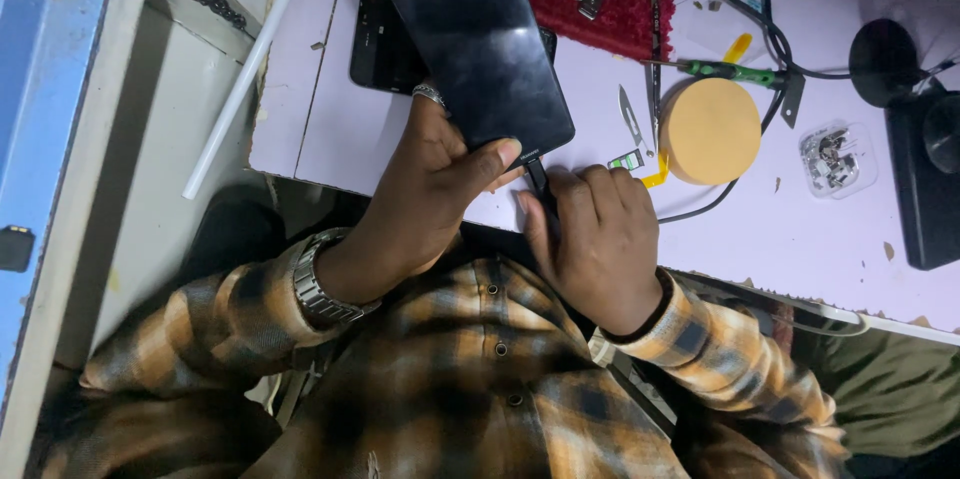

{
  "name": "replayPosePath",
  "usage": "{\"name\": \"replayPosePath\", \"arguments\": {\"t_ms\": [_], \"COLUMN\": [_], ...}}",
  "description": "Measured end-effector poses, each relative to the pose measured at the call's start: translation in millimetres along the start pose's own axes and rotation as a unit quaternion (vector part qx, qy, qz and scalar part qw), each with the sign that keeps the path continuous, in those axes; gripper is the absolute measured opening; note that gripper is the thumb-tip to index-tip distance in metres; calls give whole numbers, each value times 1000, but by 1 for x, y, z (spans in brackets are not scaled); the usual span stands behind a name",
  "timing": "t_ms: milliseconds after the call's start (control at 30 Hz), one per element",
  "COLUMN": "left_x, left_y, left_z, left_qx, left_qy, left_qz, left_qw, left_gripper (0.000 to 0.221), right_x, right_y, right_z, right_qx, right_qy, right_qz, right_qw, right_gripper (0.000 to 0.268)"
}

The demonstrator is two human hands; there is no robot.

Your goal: Disassembling a mobile phone by removing internal screws and prying apart the chassis components

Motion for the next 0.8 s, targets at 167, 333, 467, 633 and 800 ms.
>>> {"name": "replayPosePath", "arguments": {"t_ms": [167,333,467,633,800], "left_x": [-7,-6,-2,-2,2], "left_y": [0,-1,4,3,3], "left_z": [2,1,1,2,0], "left_qx": [-22,0,-21,-5,9], "left_qy": [9,0,4,0,13], "left_qz": [-70,-43,-74,-77,-68], "left_qw": [997,999,997,997,998], "left_gripper": [50,41,46,47,45], "right_x": [0,0,1,2,1], "right_y": [0,-2,-3,-5,-7], "right_z": [1,1,3,11,18], "right_qx": [-5,2,-2,-29,-20], "right_qy": [-2,-2,4,13,25], "right_qz": [-1,4,18,31,20], "right_qw": [1000,1000,1000,999,999], "right_gripper": [28,28,29,32,28]}}
Point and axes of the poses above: each hand's wrist, its own z-axis towards the middle knuckle, its own y-axis out of the palm, x = y × z, the point moved 7 cm from there along z, towards the middle knuckle, and after that the axes turned 15 degrees about -z, right-handed, at the moved point
